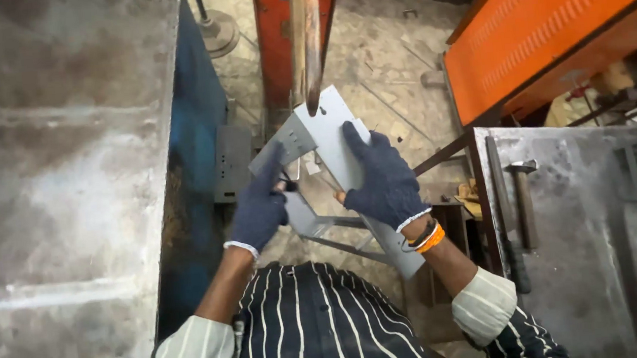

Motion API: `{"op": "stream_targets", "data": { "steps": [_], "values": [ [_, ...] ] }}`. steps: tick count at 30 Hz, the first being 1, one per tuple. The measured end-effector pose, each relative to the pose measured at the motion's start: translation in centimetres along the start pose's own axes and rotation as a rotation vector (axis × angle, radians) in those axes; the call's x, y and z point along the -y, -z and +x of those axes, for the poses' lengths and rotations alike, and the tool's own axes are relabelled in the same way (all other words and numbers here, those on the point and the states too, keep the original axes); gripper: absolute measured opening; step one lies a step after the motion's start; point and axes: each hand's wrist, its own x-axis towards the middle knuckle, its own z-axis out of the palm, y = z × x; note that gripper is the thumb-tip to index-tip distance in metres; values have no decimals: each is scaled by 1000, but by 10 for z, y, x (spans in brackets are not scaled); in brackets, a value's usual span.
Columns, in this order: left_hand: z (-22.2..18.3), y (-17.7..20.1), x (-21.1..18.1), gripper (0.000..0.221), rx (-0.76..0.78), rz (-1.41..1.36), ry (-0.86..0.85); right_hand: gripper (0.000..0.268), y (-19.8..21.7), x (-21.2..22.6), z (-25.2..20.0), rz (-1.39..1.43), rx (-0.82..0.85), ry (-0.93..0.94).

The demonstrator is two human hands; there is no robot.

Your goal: The recorder assembles sheet metal enclosure components using a spot welding machine and files the edges for alignment.

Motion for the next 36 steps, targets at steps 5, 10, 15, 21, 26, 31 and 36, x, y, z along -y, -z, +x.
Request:
{"op": "stream_targets", "data": {
  "steps": [5,10,15,21,26,31,36],
  "values": [
    [29,27,-36,58,-110,169,11,113,-14,4,0,24,-75,-38],
    [61,29,-21,21,-153,231,-108,109,-25,7,5,16,-183,-103],
    [74,34,-41,22,-235,441,-442,108,-23,9,5,80,-194,-63],
    [101,20,-3,30,-34,161,-610,107,-16,15,6,55,-147,-118],
    [93,2,-9,40,31,-42,-428,104,-19,13,6,38,-180,-68],
    [92,-11,-21,55,-26,-251,-318,100,-20,18,8,53,-237,-64],
    [96,-14,-13,53,-59,-187,-262,99,-20,20,6,12,-278,-102]
  ]
}}
